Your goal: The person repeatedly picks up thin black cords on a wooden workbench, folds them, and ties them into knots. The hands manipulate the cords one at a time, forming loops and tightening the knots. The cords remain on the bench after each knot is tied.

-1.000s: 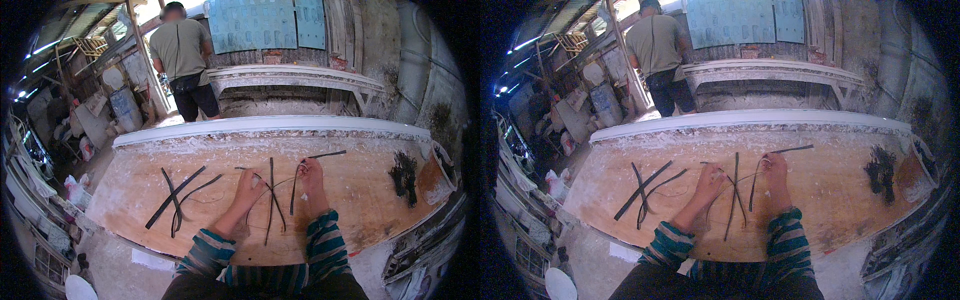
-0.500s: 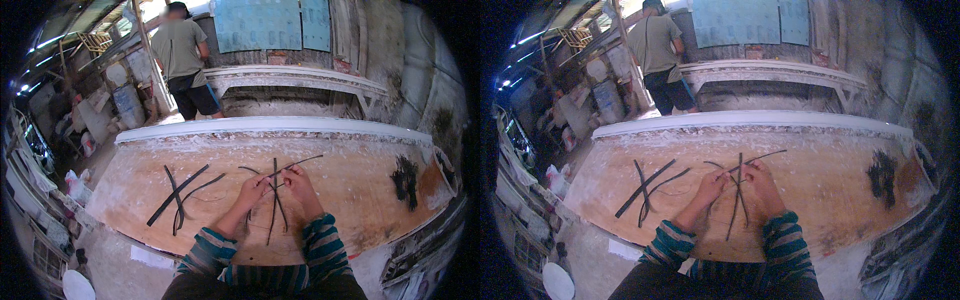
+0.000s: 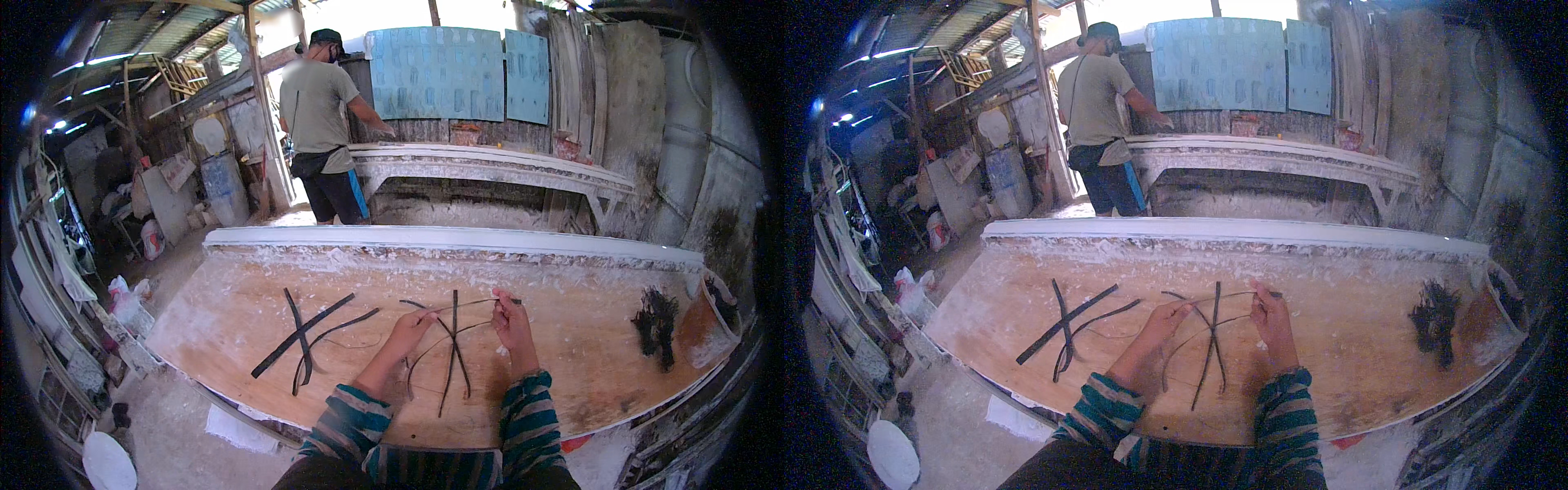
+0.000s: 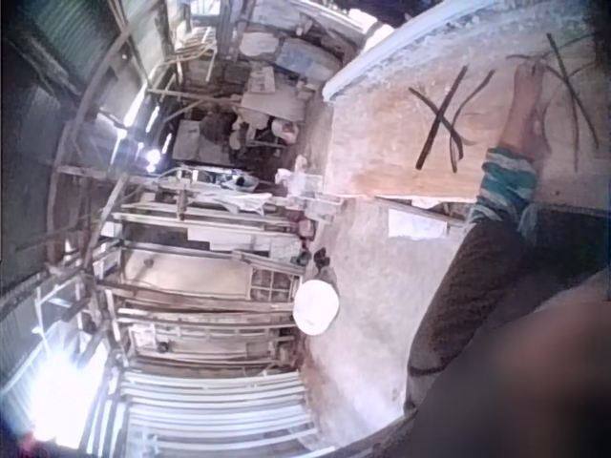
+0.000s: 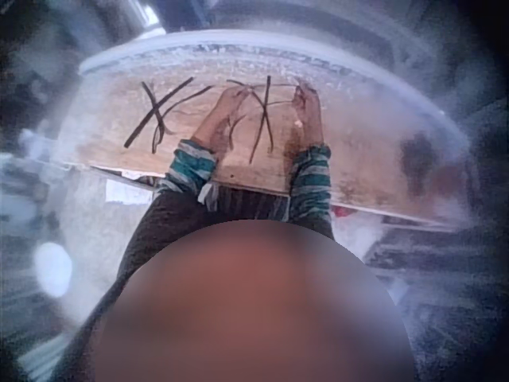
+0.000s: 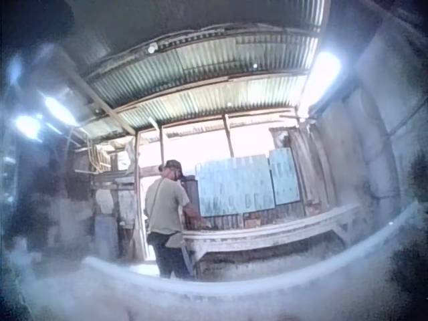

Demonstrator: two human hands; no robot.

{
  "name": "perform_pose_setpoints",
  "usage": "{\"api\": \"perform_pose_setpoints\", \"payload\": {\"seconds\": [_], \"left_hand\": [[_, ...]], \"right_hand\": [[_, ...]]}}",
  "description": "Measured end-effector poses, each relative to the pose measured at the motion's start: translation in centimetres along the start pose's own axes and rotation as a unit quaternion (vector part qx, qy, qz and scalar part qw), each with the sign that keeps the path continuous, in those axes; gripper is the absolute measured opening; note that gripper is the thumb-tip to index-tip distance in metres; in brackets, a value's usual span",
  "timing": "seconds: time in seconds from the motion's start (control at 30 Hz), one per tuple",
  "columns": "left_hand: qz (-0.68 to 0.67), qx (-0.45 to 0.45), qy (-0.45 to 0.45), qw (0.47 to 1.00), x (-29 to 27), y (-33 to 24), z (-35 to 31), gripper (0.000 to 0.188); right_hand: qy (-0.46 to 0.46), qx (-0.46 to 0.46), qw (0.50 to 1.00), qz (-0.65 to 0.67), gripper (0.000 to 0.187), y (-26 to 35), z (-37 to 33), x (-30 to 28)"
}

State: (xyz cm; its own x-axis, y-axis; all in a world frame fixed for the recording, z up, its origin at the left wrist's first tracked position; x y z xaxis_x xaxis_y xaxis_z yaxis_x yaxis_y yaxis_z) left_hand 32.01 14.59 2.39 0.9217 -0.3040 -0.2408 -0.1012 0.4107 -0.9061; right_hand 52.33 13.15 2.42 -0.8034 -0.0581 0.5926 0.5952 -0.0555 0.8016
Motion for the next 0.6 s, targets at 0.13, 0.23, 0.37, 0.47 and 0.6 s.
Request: {"api": "perform_pose_setpoints", "payload": {"seconds": [0.13,0.23,0.37,0.47,0.6], "left_hand": [[-0.007,-0.023,-0.045,0.999,-1.1,-0.5,-0.6,0.029],[-0.006,0.003,-0.082,0.997,-2.3,-0.4,-0.7,0.027],[-0.028,-0.058,-0.118,0.991,-3.4,2.1,-0.8,0.025],[0.028,0.046,-0.118,0.992,-4.4,1.7,-0.3,0.025],[0.127,0.075,-0.131,0.98,-4.8,1.7,-0.6,0.021]], "right_hand": [[-0.05,-0.004,0.998,0.044,0.023,-0.2,0.3,-2.3],[-0.037,-0.017,0.994,0.097,0.023,0.0,0.4,-3.5],[0.001,-0.035,0.98,0.197,0.027,0.5,0.6,-3.6],[-0.008,-0.054,0.985,0.167,0.033,0.6,0.7,-3.9],[0.019,-0.076,0.984,0.158,0.038,1.1,0.7,-3.6]]}}
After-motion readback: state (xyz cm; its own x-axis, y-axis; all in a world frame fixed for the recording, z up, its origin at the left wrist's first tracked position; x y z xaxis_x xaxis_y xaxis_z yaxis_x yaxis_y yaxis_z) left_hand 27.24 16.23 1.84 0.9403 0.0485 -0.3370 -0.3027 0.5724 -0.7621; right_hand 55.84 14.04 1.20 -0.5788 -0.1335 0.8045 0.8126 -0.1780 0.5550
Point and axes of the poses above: each hand's wrist, its own z-axis towards the middle knuckle, its own x-axis out of the palm, y = z × x, the point moved 10 cm from there along z, towards the middle knuckle, and after that the axes turned 6 degrees about x, right-handed, at the moved point
